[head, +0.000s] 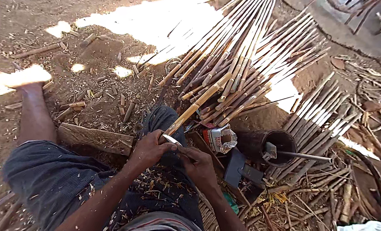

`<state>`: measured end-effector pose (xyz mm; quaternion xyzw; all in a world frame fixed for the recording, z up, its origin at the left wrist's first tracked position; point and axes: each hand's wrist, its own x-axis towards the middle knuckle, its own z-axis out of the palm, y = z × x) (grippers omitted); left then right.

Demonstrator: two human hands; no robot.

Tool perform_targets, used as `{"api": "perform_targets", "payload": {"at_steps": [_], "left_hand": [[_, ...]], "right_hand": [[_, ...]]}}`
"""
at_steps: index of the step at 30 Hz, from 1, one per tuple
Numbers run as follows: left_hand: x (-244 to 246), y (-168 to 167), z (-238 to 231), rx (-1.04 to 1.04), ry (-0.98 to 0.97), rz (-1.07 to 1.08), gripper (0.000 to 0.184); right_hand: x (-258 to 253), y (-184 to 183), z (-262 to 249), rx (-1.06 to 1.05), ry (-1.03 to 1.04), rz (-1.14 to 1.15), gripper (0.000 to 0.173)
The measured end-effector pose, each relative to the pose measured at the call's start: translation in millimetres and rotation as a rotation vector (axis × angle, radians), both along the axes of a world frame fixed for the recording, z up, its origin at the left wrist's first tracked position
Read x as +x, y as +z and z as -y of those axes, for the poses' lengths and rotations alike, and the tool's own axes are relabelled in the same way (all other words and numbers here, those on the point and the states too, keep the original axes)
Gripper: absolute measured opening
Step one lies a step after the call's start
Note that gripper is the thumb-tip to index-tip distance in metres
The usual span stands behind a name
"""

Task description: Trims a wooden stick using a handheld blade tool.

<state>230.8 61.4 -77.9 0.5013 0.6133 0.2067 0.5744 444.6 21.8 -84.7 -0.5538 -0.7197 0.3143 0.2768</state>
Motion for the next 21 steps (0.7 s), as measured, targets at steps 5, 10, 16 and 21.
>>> {"api": "perform_targets", "payload": {"at_steps": [5, 10, 16, 21], "left_hand": [[7, 2, -2, 0.017, -0.038, -0.267, 0.046], [21, 4, 4, 0.007, -0.042, -0.504, 0.056], [29, 2, 20, -0.097, -0.197, -0.505, 0.052], [6, -11, 34, -0.041, -0.197, -0.357, 0.04]], "right_hand": [[-14, -7, 3, 0.055, -0.12, 0.102, 0.025], [-10, -10, -16, 0.064, -0.34, 0.137, 0.032], [76, 1, -64, -0.1, -0.417, -0.136, 0.038], [92, -60, -19, -0.17, -0.388, 0.06, 0.04]]}}
